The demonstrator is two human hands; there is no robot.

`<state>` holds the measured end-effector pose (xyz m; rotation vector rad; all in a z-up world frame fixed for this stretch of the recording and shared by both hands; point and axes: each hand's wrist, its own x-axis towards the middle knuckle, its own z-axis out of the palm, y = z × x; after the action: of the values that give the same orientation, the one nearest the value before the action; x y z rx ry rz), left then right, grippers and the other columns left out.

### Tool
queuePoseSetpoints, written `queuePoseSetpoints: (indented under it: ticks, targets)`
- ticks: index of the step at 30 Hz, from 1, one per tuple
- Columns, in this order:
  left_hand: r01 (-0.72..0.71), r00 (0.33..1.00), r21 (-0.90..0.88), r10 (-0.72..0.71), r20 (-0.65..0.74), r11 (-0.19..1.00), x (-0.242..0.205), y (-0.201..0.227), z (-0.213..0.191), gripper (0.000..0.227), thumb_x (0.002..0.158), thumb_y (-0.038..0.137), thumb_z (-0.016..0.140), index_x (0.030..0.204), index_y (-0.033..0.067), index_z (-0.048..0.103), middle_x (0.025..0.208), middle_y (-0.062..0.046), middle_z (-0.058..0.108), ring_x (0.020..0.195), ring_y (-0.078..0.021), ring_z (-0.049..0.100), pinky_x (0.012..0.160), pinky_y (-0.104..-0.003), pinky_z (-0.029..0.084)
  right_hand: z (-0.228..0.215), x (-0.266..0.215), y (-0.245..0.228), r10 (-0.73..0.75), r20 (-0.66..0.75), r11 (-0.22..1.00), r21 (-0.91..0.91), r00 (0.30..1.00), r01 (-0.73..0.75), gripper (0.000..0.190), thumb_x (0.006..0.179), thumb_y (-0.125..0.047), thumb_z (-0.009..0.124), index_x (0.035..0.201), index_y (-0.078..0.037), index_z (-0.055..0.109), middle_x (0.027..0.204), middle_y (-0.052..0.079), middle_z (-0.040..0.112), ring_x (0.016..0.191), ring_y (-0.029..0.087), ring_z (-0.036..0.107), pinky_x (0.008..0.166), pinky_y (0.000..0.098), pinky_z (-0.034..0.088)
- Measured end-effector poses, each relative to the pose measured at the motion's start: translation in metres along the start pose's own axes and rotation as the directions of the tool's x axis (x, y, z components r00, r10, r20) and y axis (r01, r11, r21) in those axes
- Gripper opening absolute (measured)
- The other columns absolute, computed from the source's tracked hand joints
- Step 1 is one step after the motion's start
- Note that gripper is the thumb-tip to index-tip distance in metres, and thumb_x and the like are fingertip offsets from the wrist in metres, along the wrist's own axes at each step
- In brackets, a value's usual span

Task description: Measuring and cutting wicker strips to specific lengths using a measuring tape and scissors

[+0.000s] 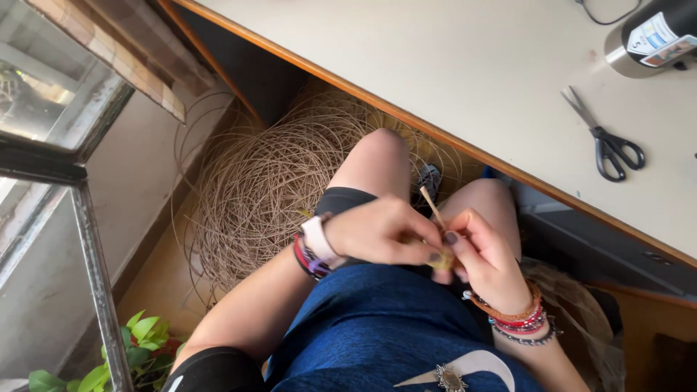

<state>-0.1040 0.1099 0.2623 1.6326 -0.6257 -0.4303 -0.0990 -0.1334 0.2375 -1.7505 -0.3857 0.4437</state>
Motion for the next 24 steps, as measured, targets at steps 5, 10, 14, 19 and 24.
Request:
queuePoseSetpoints:
  ticks: [5,10,14,19,24]
  targets:
    - [0.018,0.998,-0.123,-0.026,-0.064,0.992,-0.026,-0.011,-0.036,0.019,0.094,0.014,0.067,0.107,0.0172,0.081,0.068,0.007,0.066,0.07,-0.0008,0.054,0.062,-0.021,0.05,-0.035,-0.009,0.015,0.091,-0.097,0.996,-0.009,0.991,-0.092,0.013,0.103,-0.008,0.051,0.099,-0.002,0.062,0.071,0.012,0.069,0.034,0.01,0.053,0.028,0.0228,0.045]
    - [-0.011,1.0,-0.107,0.008,-0.024,0.994,-0.018,-0.003,-0.031,0.019,0.096,0.017,0.067,0.109,0.017,0.08,0.084,-0.003,0.078,0.081,-0.0063,0.063,0.075,-0.031,0.058,-0.037,-0.008,0.009,0.13,-0.118,0.917,-0.362,0.984,-0.165,0.012,0.099,-0.008,0.059,0.104,-0.004,0.069,0.059,0.018,0.071,0.044,0.023,0.068,0.043,0.0336,0.054]
    - [-0.027,0.999,-0.053,0.029,0.031,0.998,0.002,0.005,0.004,0.021,0.096,0.021,0.068,0.114,0.0193,0.078,0.088,-0.009,0.078,0.084,-0.016,0.072,0.08,-0.041,0.06,-0.006,-0.006,-0.005,-0.018,-0.015,1.0,0.0,1.0,0.018,0.013,0.101,-0.004,0.051,0.106,-0.005,0.063,0.108,0.016,0.077,0.049,0.011,0.059,0.044,0.0232,0.052]
    - [0.052,0.998,-0.036,-0.051,0.023,0.998,-0.01,0.004,-0.015,0.018,0.094,0.022,0.069,0.108,0.0191,0.079,0.084,-0.004,0.077,0.081,-0.0106,0.068,0.076,-0.034,0.059,-0.014,-0.01,0.01,0.008,-0.059,0.992,0.124,0.998,-0.001,0.015,0.105,-0.01,0.049,0.101,-0.001,0.06,0.08,0.021,0.073,0.036,0.011,0.056,0.031,0.0188,0.041]
    - [0.058,0.993,-0.008,-0.059,-0.103,0.998,-0.039,0.014,-0.047,0.012,0.096,0.021,0.07,0.098,0.0121,0.078,0.075,0.005,0.067,0.071,-0.0035,0.054,0.064,-0.024,0.049,-0.045,-0.021,0.031,0.159,-0.063,0.978,0.143,0.985,-0.149,0.01,0.105,-0.008,0.048,0.098,-0.002,0.052,0.094,0.023,0.073,0.039,0.018,0.057,0.036,0.0192,0.038]
